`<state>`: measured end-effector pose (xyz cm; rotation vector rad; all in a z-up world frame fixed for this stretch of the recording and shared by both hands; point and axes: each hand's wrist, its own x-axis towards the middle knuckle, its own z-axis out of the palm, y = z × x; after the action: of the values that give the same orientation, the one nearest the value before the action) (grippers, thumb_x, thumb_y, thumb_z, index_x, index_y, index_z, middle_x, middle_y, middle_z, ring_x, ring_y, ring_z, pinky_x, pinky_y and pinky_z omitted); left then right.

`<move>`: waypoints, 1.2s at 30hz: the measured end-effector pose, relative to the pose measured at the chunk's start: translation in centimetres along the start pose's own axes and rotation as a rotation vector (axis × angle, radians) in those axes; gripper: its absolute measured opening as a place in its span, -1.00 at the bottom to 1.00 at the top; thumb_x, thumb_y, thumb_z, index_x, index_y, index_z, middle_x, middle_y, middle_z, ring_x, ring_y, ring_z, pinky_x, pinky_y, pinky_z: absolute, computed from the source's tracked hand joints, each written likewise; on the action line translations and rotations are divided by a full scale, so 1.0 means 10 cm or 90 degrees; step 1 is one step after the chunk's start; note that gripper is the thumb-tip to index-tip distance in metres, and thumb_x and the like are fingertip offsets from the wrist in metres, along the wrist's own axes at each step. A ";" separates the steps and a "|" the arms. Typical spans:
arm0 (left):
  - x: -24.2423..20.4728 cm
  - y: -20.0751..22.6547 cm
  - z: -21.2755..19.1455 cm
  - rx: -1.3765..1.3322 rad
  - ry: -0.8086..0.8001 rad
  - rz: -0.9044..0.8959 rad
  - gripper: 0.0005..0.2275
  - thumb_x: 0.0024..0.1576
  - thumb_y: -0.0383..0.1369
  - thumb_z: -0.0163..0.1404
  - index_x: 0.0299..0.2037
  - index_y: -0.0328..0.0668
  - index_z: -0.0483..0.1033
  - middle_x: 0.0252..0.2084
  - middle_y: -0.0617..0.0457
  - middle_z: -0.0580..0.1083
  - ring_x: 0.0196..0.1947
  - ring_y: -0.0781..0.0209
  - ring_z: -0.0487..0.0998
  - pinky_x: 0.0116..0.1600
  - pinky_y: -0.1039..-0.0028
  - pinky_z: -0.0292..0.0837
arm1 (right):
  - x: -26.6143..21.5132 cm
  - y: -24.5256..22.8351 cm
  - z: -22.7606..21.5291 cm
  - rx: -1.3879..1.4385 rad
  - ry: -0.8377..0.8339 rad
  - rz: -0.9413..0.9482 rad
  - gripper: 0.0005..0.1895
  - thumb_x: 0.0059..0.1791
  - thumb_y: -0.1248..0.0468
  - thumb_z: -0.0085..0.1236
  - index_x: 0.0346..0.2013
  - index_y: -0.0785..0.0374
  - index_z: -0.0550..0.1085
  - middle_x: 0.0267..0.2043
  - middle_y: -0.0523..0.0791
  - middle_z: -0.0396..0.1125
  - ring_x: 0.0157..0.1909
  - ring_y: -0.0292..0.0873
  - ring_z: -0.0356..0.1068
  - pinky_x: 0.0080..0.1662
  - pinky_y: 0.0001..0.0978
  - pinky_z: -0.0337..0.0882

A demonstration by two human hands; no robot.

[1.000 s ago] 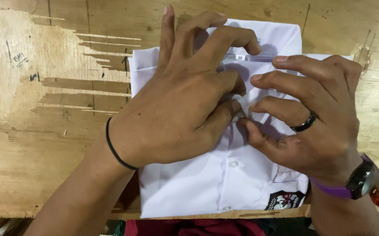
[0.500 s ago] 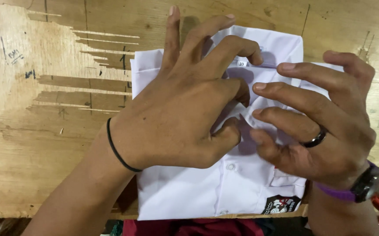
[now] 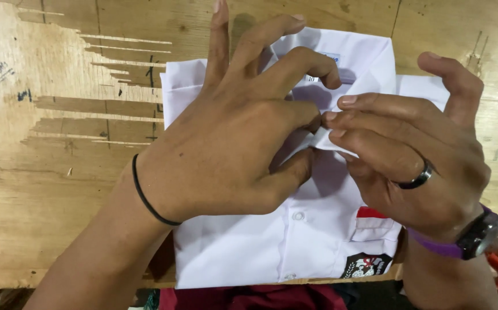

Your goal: The person uses red-handled scissors to trim loose threads from a white shirt laid on a wooden table. They then fold the shirt neatly, adjusting the collar and smoothing the fabric before stacking it with other shirts.

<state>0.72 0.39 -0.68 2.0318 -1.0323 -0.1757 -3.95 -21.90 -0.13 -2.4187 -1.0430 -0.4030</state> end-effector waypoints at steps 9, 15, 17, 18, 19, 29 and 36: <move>0.01 -0.02 -0.03 -0.011 -0.025 -0.014 -0.86 0.03 -0.35 0.01 -0.45 -0.23 0.57 0.12 0.05 0.30 0.38 -0.30 0.06 0.37 -0.54 -0.45 | -0.34 0.20 0.03 0.034 0.103 0.070 -0.43 -0.05 -0.06 0.55 -0.33 0.29 0.38 -0.17 0.04 0.14 -0.27 0.02 0.22 -0.17 0.04 0.27; 0.00 -0.03 -0.01 -0.012 -0.018 -0.013 -0.80 0.03 -0.33 -0.08 -0.36 -0.30 0.57 0.12 -0.01 0.26 0.35 -0.30 0.08 0.37 -0.56 -0.37 | -0.28 0.04 0.00 0.042 0.018 0.145 -0.43 0.08 0.00 0.37 0.06 0.35 0.32 0.16 0.18 0.04 0.13 0.24 0.28 0.18 0.17 0.41; 0.01 -0.03 -0.02 -0.012 -0.022 -0.008 -0.83 0.03 -0.38 -0.09 -0.41 -0.30 0.55 0.12 0.00 0.26 0.35 -0.29 0.08 0.36 -0.59 -0.38 | -0.22 0.02 0.02 0.021 0.010 0.142 -0.48 0.10 0.06 0.43 0.07 0.33 0.35 0.19 0.16 0.18 0.20 0.32 0.33 0.26 0.16 0.27; 0.01 -0.03 -0.02 -0.014 -0.027 -0.004 -0.85 0.03 -0.42 -0.11 -0.45 -0.29 0.53 0.12 0.02 0.26 0.34 -0.28 0.07 0.34 -0.62 -0.39 | -0.20 0.00 0.03 0.001 0.001 0.142 -0.52 0.12 0.11 0.48 0.07 0.31 0.38 0.21 0.15 0.31 0.28 0.40 0.38 0.34 0.14 0.12; 0.01 -0.02 -0.03 -0.014 -0.028 -0.004 -0.85 0.03 -0.42 -0.11 -0.45 -0.29 0.53 0.12 0.02 0.26 0.34 -0.28 0.07 0.34 -0.62 -0.39 | -0.17 -0.01 0.03 0.001 0.001 0.142 -0.52 0.12 0.11 0.48 0.07 0.31 0.38 0.21 0.15 0.31 0.28 0.40 0.38 0.34 0.14 0.12; 0.02 -0.02 -0.04 -0.053 -0.065 -0.011 -0.82 0.12 -0.47 -0.17 -0.39 -0.21 0.54 0.19 0.04 0.25 0.30 -0.30 0.10 0.36 -0.56 -0.56 | -0.07 -0.01 0.06 -0.018 -0.022 0.099 -0.75 0.10 0.24 0.57 -0.16 0.24 0.58 0.00 -0.01 0.48 0.19 0.21 0.43 0.23 0.11 0.01; 0.03 -0.03 -0.03 -0.050 -0.075 -0.025 -0.81 0.08 -0.38 -0.10 -0.49 -0.20 0.56 0.16 0.05 0.24 0.32 -0.26 0.05 0.35 -0.60 -0.53 | -0.24 0.03 0.02 -0.058 0.040 0.053 -0.46 0.04 0.15 0.63 -0.53 0.10 0.33 -0.24 -0.06 0.16 -0.18 0.12 0.15 -0.02 0.17 0.00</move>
<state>1.20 0.44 -0.66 1.9900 -1.0427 -0.3553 -5.29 -23.46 -1.43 -2.5031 -0.9123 -0.5043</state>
